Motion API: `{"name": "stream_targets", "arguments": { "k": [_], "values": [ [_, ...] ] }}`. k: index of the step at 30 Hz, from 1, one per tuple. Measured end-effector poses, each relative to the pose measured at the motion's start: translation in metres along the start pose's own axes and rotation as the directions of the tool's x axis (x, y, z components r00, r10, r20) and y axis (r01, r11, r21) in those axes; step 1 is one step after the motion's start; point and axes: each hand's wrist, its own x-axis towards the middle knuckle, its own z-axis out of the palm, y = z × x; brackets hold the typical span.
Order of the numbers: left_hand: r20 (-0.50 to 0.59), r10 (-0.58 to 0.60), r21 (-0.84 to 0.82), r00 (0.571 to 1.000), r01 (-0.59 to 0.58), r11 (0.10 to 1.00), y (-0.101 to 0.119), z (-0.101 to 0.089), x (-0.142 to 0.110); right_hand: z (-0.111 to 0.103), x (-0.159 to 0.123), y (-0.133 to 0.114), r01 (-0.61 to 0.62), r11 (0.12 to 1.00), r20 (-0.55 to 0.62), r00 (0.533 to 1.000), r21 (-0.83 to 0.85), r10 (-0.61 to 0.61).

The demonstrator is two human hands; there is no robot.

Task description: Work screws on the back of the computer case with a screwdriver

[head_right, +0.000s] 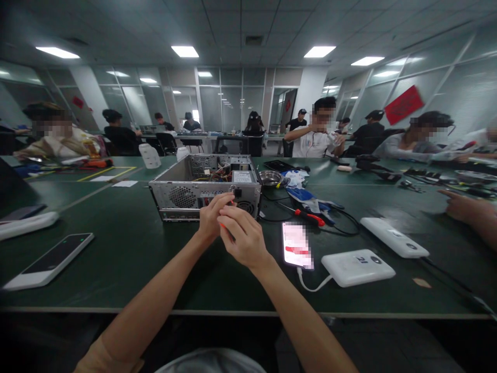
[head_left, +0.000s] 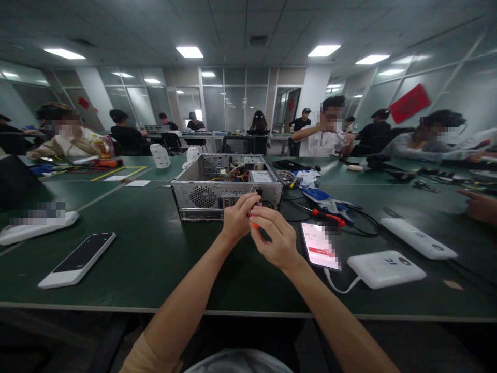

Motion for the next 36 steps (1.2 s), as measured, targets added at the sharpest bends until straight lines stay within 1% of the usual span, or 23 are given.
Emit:
{"name": "stream_targets", "arguments": {
  "k": [3,5,7,9,12,15,18,21,23,27,32,36],
  "values": [
    [-0.007,0.030,0.001,1.000,-0.030,1.000,-0.0012,-0.0023,0.0005,0.0014,-0.0018,0.0008,0.006,1.000,0.024,1.000,0.017,-0.006],
    [0.026,0.023,0.003,0.999,-0.023,1.000,-0.0028,-0.0024,0.0000,0.0012,-0.0028,0.0021,-0.023,1.000,0.008,1.000,-0.018,0.023],
    [0.056,-0.007,0.004,0.998,0.006,1.000,-0.0044,-0.0011,-0.0007,-0.0001,-0.0027,0.0033,-0.067,0.995,-0.020,0.998,-0.070,0.066],
    [0.057,-0.037,-0.008,0.998,0.038,0.999,-0.0056,0.0013,-0.0012,-0.0019,-0.0015,0.0041,-0.094,0.991,-0.053,0.995,-0.092,0.089],
    [0.054,-0.081,-0.021,0.995,0.083,0.996,-0.0060,0.0039,-0.0019,-0.0046,0.0007,0.0049,-0.081,0.995,-0.099,0.992,-0.062,0.075],
    [0.089,-0.110,0.001,0.990,0.111,0.994,-0.0047,0.0031,-0.0024,-0.0064,0.0016,0.0055,-0.085,0.996,-0.112,0.991,-0.035,0.080],
    [0.103,-0.067,-0.003,0.992,0.068,0.998,-0.0018,0.0002,-0.0015,-0.0071,0.0019,0.0052,-0.072,0.997,-0.095,0.993,-0.012,0.071],
    [0.064,-0.013,-0.012,0.998,0.014,1.000,0.0009,-0.0013,0.0002,-0.0065,0.0018,0.0046,-0.043,0.999,-0.079,0.996,-0.005,0.042],
    [0.048,-0.013,-0.009,0.999,0.013,1.000,0.0014,-0.0012,0.0004,-0.0055,0.0009,0.0049,-0.032,0.999,-0.068,0.997,0.005,0.032],
    [0.052,-0.023,0.012,0.998,0.022,1.000,-0.0004,-0.0007,-0.0012,-0.0031,-0.0028,0.0057,-0.032,0.999,-0.042,0.999,0.002,0.032],
    [0.052,0.001,0.054,0.999,-0.003,0.999,-0.0011,-0.0003,-0.0010,-0.0015,-0.0033,0.0026,-0.063,0.993,-0.085,0.995,-0.101,0.054],
    [0.018,0.002,0.039,1.000,-0.003,0.999,-0.0004,0.0018,-0.0003,-0.0008,-0.0022,0.0020,-0.085,0.993,-0.099,0.992,-0.085,0.077]
  ]
}}
